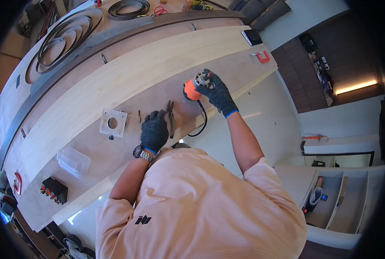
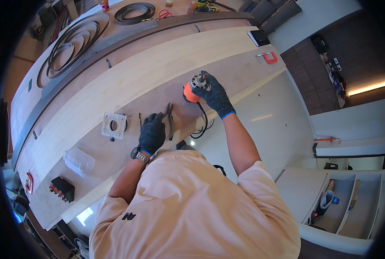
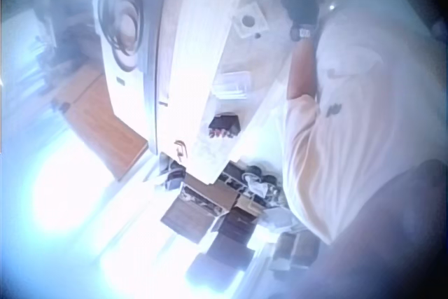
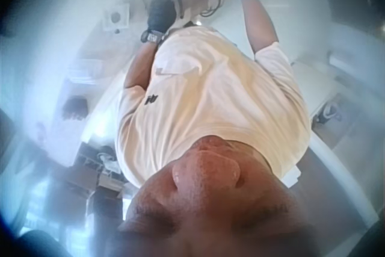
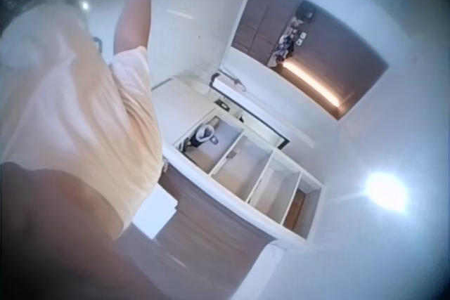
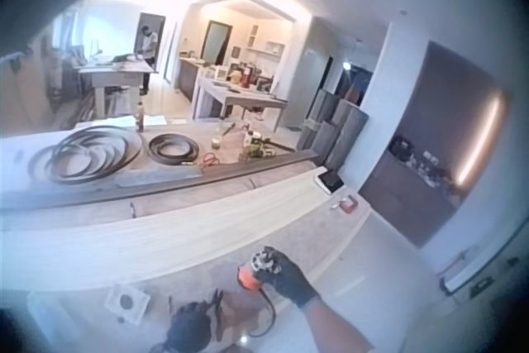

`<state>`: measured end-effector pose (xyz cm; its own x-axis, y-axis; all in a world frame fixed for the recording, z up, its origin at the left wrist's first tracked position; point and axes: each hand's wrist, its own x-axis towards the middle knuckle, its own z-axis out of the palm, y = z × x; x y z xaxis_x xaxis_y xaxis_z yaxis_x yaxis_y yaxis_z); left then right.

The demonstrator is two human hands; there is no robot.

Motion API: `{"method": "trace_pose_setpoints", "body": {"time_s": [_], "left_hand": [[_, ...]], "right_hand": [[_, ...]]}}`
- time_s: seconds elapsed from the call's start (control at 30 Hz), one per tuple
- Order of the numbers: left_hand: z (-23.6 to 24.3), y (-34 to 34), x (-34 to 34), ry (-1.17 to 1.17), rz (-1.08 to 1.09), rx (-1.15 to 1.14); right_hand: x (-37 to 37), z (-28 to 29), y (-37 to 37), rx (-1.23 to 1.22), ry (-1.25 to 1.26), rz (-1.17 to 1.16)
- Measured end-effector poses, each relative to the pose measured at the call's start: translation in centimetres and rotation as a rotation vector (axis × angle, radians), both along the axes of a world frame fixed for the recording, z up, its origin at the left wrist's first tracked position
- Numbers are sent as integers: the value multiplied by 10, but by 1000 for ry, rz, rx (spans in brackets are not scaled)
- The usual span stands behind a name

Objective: The person holds a small woodworking router and uses a wrench and a pair of pliers to loosen and tighten the collet nut.

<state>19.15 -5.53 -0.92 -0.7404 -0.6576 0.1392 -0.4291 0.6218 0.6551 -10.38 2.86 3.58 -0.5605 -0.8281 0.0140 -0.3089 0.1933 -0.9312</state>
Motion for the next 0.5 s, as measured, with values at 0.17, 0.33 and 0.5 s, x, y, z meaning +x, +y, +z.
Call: {"method": "trace_pose_setpoints", "body": {"time_s": [0.17,0.33,0.5], "left_hand": [[40,-1,-11,35,25,-163],[64,-5,-38,355,-70,-80],[69,-6,-92,422,-50,-22]], "right_hand": [[-9,-3,5,30,82,-8],[1,7,5,9,101,16],[-3,-7,13,-100,202,66]]}}
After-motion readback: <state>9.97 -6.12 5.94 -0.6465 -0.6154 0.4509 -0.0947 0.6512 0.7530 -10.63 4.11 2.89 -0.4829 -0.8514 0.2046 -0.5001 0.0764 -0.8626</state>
